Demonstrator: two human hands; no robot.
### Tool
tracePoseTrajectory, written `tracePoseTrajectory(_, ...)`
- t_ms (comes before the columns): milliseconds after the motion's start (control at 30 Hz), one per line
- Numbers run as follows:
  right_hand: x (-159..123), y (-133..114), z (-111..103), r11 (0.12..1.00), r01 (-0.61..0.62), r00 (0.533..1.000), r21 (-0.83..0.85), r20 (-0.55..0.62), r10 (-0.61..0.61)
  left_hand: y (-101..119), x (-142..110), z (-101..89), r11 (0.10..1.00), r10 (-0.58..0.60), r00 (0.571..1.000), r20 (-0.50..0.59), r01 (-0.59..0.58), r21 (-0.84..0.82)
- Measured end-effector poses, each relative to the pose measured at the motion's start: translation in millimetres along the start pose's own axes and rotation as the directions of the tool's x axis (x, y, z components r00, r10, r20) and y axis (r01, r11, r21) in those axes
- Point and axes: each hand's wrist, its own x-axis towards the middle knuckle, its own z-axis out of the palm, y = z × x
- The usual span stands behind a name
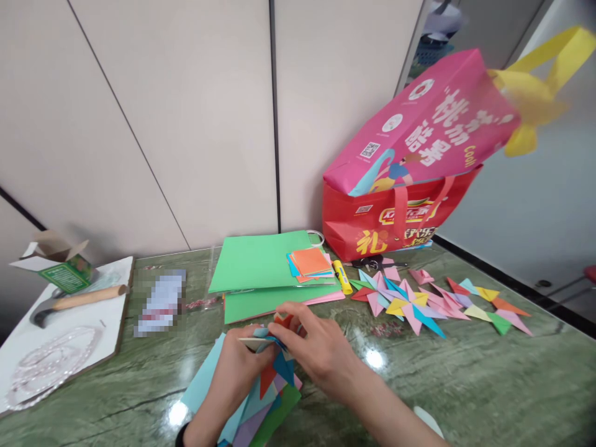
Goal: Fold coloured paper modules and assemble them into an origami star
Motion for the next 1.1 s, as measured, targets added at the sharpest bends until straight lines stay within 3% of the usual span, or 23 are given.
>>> tracePoseTrajectory(200, -1, 1, 2, 1.000, -0.015, 1.000, -0.016, -0.019, 0.015, -2, 0, -2.7, 1.000, -0.015, 0.999, 0.050, 0.015, 0.002)
tracePoseTrajectory(400, -1, 7, 0, 0.988, -0.027, 1.000, 0.150, -0.009, 0.029, 0, 1, -5.2, 0.999, -0.016, 0.997, 0.076, 0.013, 0.039)
tracePoseTrajectory(633, 4, 5, -19, 0.991, -0.036, 0.967, 0.132, 0.256, 0.001, 0, 1, -5.9, 0.999, -0.023, 0.996, 0.084, 0.020, 0.040)
tracePoseTrajectory(800, 5, 4, -24, 0.983, -0.076, 0.942, 0.164, 0.335, 0.017, 4, 1, -6.7, 0.998, -0.027, 0.996, 0.090, 0.023, 0.051)
tracePoseTrajectory(1100, 4, 4, -24, 0.987, -0.053, 0.964, 0.149, 0.264, 0.012, 1, 2, -5.5, 0.998, 0.006, 0.992, 0.125, -0.014, 0.058)
